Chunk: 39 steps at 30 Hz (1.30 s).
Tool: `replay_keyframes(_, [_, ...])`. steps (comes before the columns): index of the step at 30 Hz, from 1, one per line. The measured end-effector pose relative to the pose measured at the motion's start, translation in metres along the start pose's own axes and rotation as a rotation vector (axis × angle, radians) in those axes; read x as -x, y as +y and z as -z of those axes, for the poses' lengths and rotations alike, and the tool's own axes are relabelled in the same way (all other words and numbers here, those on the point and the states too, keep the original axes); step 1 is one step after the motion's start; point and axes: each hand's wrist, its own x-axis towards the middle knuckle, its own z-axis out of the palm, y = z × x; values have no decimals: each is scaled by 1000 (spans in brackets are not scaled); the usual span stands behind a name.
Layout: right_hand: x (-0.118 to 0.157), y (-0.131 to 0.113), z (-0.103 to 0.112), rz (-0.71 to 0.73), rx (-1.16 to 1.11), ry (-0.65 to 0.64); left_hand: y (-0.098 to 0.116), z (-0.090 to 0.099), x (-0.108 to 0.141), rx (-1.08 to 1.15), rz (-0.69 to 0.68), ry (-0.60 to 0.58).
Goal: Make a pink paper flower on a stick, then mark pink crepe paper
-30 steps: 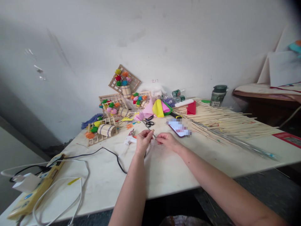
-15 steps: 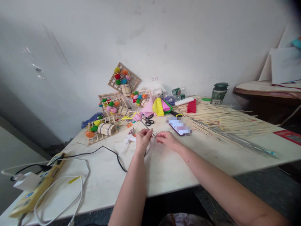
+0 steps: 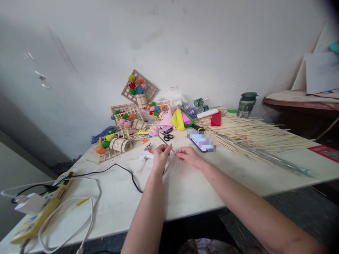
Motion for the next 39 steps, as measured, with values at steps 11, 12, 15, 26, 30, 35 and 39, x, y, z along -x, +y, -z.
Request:
replay_keyframes(11, [-1,0,-1,15,88,78,-7,1,-2,17,-7,-13])
replay_keyframes(12, [-1,0,-1,10,85,80,-7,1,-2,18,-5,-13])
replay_keyframes(15, [-3,3,0,-8,63,83,-8,1,-2,21,-1,-21])
replay_keyframes(26, [-3,3,0,-26,83,114,-10,1,-2,1,3,-39])
replay_keyframes(30, [-2,0,0,-11,108,123,-10,1,-2,17,13,-58])
replay_keyframes(35, [0,-5,-1,13,134,118,-8,-1,-1,55,-4,-59])
replay_keyframes(39, [0,-4,0,19,121,93,-8,-1,-2,50,1,-19])
